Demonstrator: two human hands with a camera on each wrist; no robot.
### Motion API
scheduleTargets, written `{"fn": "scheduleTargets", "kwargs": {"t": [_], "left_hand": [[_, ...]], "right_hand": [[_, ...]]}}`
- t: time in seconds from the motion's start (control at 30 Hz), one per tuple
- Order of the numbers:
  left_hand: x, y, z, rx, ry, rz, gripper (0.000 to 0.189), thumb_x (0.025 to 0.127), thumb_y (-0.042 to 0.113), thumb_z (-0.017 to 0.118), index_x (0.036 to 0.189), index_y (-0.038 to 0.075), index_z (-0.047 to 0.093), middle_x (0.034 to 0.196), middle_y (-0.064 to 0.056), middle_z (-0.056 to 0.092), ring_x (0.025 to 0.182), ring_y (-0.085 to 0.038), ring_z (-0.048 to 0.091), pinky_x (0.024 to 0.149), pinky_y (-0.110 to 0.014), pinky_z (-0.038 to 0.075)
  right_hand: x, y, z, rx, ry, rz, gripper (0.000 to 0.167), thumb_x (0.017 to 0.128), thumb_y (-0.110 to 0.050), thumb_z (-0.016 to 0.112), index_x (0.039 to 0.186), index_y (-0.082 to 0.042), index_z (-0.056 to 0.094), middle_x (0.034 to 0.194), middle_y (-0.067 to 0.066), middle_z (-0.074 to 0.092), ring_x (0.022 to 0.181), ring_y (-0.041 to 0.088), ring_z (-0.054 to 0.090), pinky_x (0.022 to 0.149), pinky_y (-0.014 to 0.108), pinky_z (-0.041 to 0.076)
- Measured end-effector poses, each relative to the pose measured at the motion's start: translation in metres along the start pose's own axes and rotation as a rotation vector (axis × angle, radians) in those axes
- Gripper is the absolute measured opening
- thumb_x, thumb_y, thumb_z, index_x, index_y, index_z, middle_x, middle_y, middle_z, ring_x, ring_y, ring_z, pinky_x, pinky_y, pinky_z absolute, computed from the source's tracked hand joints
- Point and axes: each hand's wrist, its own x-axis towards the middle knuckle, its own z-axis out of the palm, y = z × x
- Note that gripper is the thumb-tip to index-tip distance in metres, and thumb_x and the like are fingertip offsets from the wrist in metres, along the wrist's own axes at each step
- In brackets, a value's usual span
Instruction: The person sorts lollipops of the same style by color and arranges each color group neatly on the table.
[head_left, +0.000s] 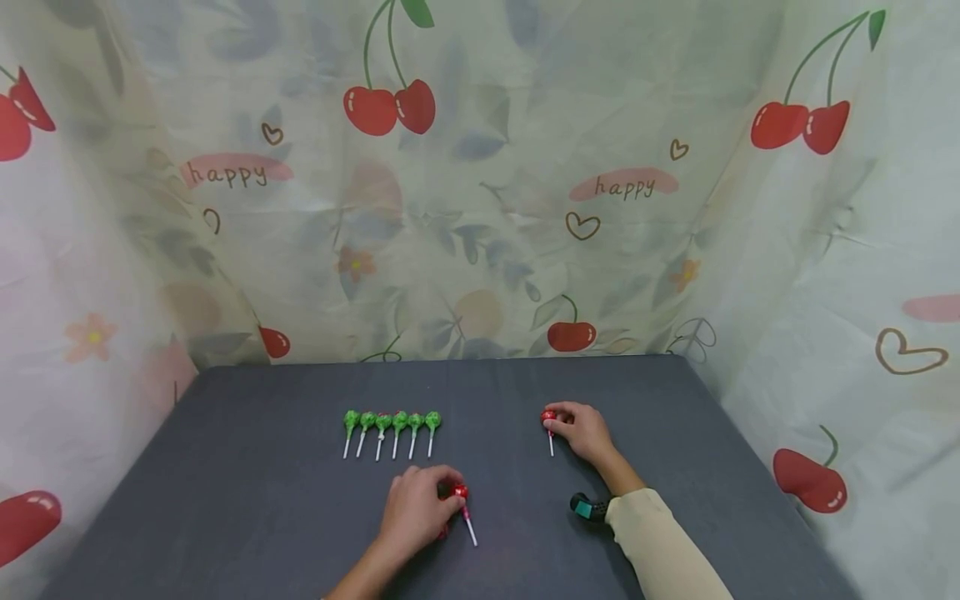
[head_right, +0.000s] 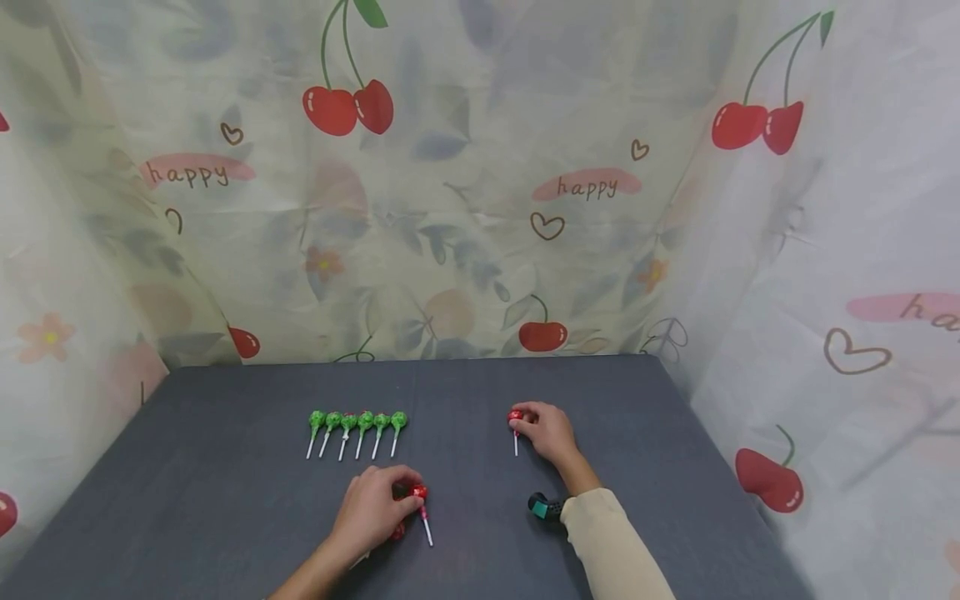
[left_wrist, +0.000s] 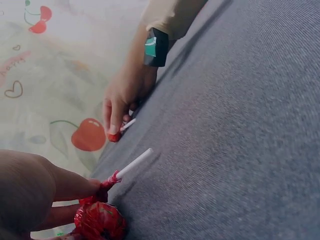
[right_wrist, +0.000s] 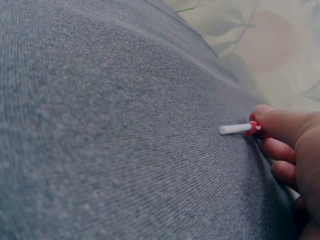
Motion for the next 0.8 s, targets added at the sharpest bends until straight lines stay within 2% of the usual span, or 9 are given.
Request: {"fn": "scheduleTargets", "kwargs": {"t": [0.17, 0.33, 0.6, 0.8], "left_hand": [[0.005, 0.002, -0.004, -0.057, -0.013, 0.004, 0.018, 0.073, 0.025, 0.082, 0.090, 0.023, 0.076, 0.079, 0.017, 0.066, 0.080, -0.015, 0.054, 0.074, -0.039, 0.039], [0.014, 0.002, -0.013, -0.139, -0.056, 0.000, 0.020, 0.077, 0.024, 0.081, 0.095, 0.020, 0.075, 0.084, 0.015, 0.068, 0.084, -0.017, 0.058, 0.078, -0.040, 0.043], [0.031, 0.003, -0.025, -0.300, -0.117, 0.016, 0.021, 0.082, 0.020, 0.079, 0.102, 0.016, 0.073, 0.088, 0.011, 0.068, 0.083, -0.015, 0.062, 0.068, -0.032, 0.048], [0.049, 0.006, -0.030, -0.429, -0.154, 0.009, 0.022, 0.085, 0.016, 0.076, 0.106, 0.012, 0.072, 0.093, 0.007, 0.068, 0.083, -0.013, 0.064, 0.067, -0.032, 0.051]], "right_hand": [[0.000, 0.000, 0.000, 0.009, 0.000, -0.004, 0.026, 0.086, -0.023, 0.076, 0.109, -0.011, 0.074, 0.075, -0.006, 0.058, 0.066, 0.013, 0.049, 0.062, 0.031, 0.040], [0.000, 0.001, 0.001, 0.020, 0.000, -0.005, 0.027, 0.085, -0.022, 0.076, 0.110, -0.011, 0.073, 0.075, -0.005, 0.057, 0.066, 0.013, 0.050, 0.062, 0.031, 0.041], [0.000, 0.001, 0.002, 0.031, 0.003, -0.004, 0.027, 0.086, -0.020, 0.076, 0.112, -0.013, 0.072, 0.076, -0.005, 0.058, 0.066, 0.014, 0.051, 0.062, 0.031, 0.042], [-0.001, 0.000, 0.001, 0.040, -0.006, 0.007, 0.028, 0.086, -0.020, 0.076, 0.113, -0.013, 0.073, 0.077, -0.004, 0.059, 0.067, 0.015, 0.051, 0.062, 0.030, 0.042]]}}
